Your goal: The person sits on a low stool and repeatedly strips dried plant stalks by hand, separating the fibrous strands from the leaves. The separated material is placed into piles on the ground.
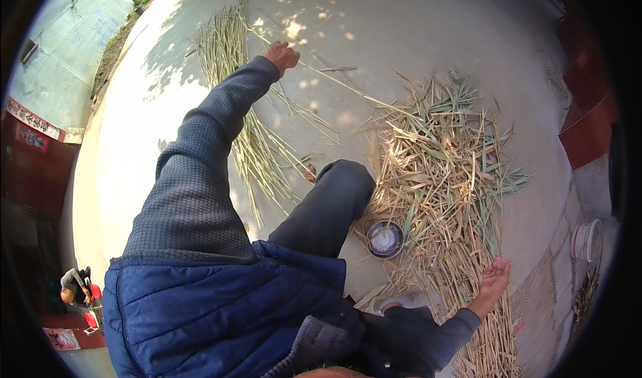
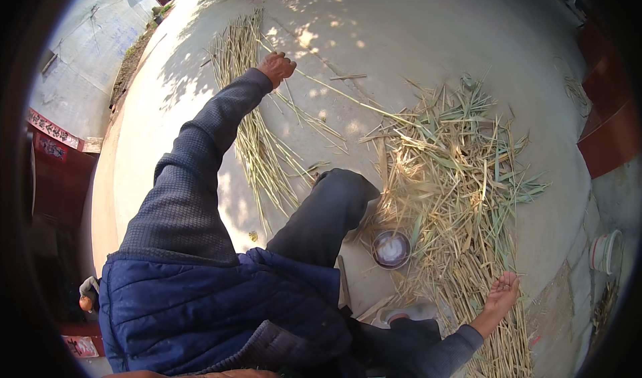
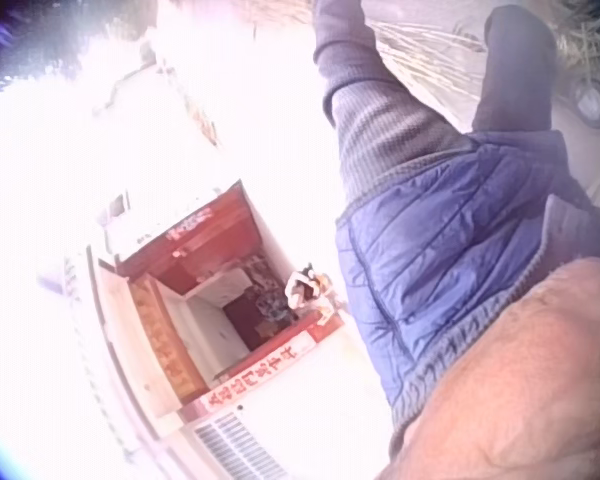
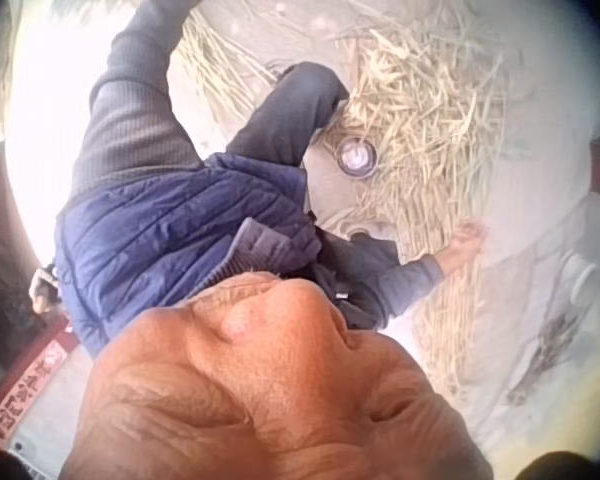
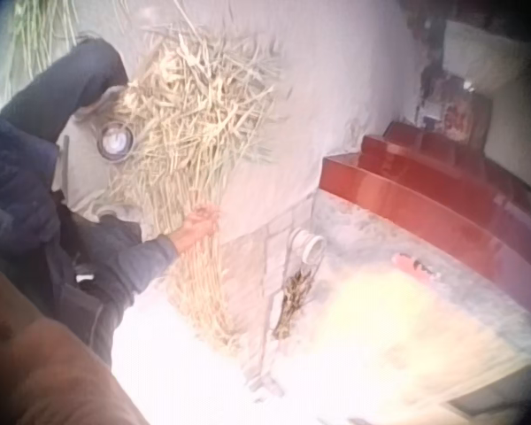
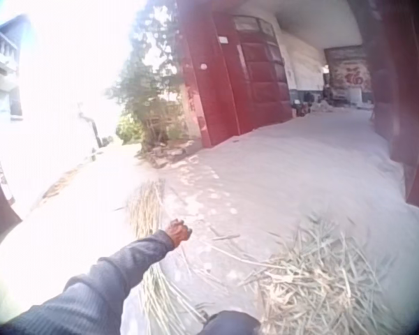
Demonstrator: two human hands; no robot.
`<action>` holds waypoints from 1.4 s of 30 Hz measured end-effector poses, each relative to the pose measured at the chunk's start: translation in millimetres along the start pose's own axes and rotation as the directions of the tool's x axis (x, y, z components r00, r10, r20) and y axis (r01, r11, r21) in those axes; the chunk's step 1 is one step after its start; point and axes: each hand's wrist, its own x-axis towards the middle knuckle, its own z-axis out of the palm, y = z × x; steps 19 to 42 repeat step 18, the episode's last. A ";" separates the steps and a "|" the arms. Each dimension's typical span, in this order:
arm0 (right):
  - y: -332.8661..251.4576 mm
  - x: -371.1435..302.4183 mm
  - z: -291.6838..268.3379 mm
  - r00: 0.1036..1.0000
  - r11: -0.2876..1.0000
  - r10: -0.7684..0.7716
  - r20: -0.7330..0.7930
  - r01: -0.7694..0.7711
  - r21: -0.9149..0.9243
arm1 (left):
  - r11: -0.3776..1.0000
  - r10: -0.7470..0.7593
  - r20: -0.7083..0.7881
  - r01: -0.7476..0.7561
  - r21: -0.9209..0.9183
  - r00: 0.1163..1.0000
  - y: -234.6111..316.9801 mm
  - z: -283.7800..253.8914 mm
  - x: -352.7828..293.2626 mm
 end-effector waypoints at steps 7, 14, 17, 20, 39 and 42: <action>64.2 -16.8 53.5 0.964 0.915 0.168 0.207 -0.074 -0.396 | 0.989 0.002 0.382 0.054 -0.135 0.924 0.3 65.4 -107.8; 175.3 -6.1 68.9 0.937 0.653 0.320 0.142 -0.109 -0.750 | 0.853 0.122 -0.049 -0.130 -0.506 0.991 148.9 -67.2 -20.5; 246.5 18.6 38.0 0.958 0.589 0.264 0.111 -0.069 -0.805 | 0.570 0.075 -0.344 -0.323 -0.755 0.936 225.9 -122.8 23.9; 267.5 22.2 25.9 0.957 0.574 0.225 0.181 0.019 -0.819 | 0.529 0.139 -0.280 -0.310 -0.790 0.950 248.9 -139.3 37.5; 267.5 22.2 25.9 0.957 0.574 0.225 0.181 0.019 -0.819 | 0.529 0.139 -0.280 -0.310 -0.790 0.950 248.9 -139.3 37.5; 267.5 22.2 25.9 0.957 0.574 0.225 0.181 0.019 -0.819 | 0.529 0.139 -0.280 -0.310 -0.790 0.950 248.9 -139.3 37.5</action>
